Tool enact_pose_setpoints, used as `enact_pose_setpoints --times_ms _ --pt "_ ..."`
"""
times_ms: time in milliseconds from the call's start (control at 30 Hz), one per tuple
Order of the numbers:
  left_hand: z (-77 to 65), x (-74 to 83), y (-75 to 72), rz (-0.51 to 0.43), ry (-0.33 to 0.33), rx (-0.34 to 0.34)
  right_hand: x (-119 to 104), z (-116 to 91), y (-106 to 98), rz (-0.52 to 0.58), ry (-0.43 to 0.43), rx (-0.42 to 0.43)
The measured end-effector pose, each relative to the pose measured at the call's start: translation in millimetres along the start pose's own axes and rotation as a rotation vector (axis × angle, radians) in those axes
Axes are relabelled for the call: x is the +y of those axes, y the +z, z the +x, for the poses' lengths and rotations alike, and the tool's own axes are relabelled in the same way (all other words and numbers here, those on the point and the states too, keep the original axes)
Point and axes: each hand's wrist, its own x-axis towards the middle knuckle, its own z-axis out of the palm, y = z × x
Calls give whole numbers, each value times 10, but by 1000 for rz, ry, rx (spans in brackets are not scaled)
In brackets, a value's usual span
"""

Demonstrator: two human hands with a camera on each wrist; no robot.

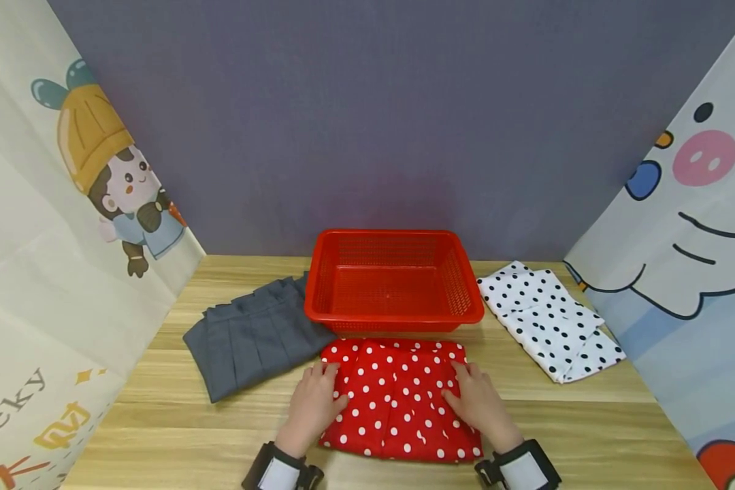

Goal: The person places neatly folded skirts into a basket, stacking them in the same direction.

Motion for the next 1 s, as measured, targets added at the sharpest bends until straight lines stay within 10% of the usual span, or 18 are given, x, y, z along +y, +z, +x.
enact_pose_setpoints --times_ms 233,1000 --pt "57 61 -4 -17 -192 9 -23 69 -23 -33 34 9" --pt "135 167 97 -31 -326 -21 -103 99 46 -45 168 6"
